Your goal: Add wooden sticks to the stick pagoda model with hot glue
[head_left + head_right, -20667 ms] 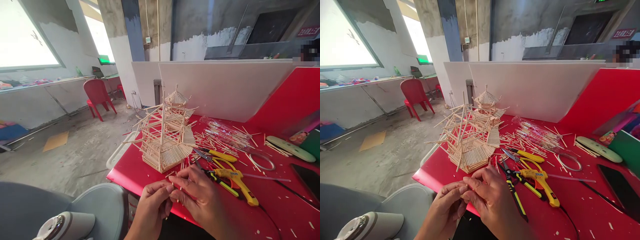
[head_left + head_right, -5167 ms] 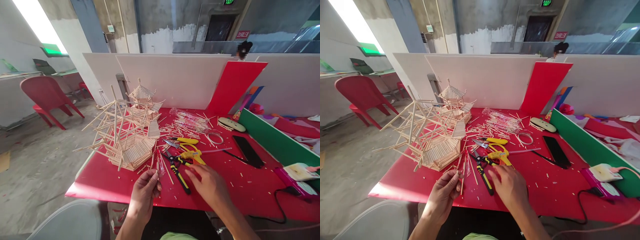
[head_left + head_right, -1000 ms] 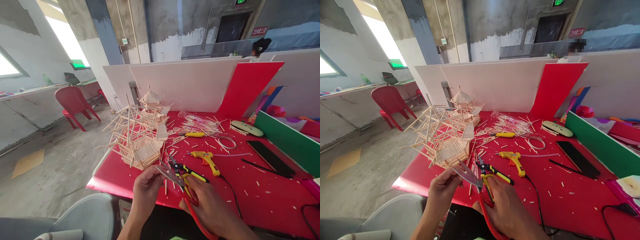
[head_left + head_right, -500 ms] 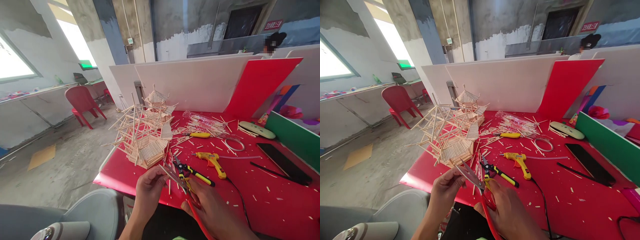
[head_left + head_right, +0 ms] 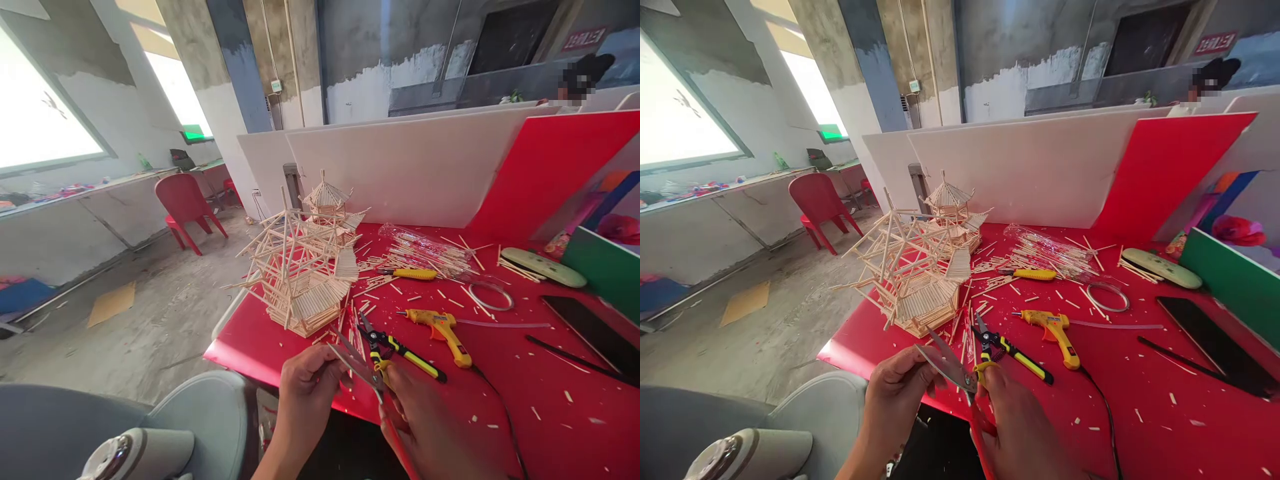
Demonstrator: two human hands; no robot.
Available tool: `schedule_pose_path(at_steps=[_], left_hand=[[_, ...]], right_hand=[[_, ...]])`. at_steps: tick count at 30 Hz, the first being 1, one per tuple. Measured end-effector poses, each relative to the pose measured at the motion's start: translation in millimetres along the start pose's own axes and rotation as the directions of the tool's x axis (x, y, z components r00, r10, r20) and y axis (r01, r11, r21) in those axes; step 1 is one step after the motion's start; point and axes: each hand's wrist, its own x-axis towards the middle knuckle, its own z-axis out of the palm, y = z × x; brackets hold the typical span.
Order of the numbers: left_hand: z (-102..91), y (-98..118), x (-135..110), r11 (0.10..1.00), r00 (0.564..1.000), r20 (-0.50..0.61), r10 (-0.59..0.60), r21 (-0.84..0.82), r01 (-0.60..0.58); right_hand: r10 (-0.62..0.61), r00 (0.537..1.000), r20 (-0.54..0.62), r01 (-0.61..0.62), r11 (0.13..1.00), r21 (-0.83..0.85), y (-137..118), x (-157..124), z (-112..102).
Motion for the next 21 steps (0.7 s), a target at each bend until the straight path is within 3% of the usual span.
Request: schedule_pose_path(at_steps=[10,18,21], left_hand=[[1.4,0.2,-3.3,0.989,0.998,-0.051,-0.046,0.138,0.053],[3.6,-5.0,-7.4,0.986,0.991,-0.073,-0.113,0.111,0.121],[3.4,-6.5,-6.4,0.985,0.984,-0.05,-0.169,0.016,0.17]], right_hand=[[0.062,0.994,0.091,-0.062,0.998,-0.006,-8.4,1.5,-5.8],[0.073,0.993,0.093,-0.081,0.994,0.08,-4.6,-2.1,-3.5],[0.065,0.993,0.096,-0.076,0.991,0.11,-3.2,-3.7,-4.7]])
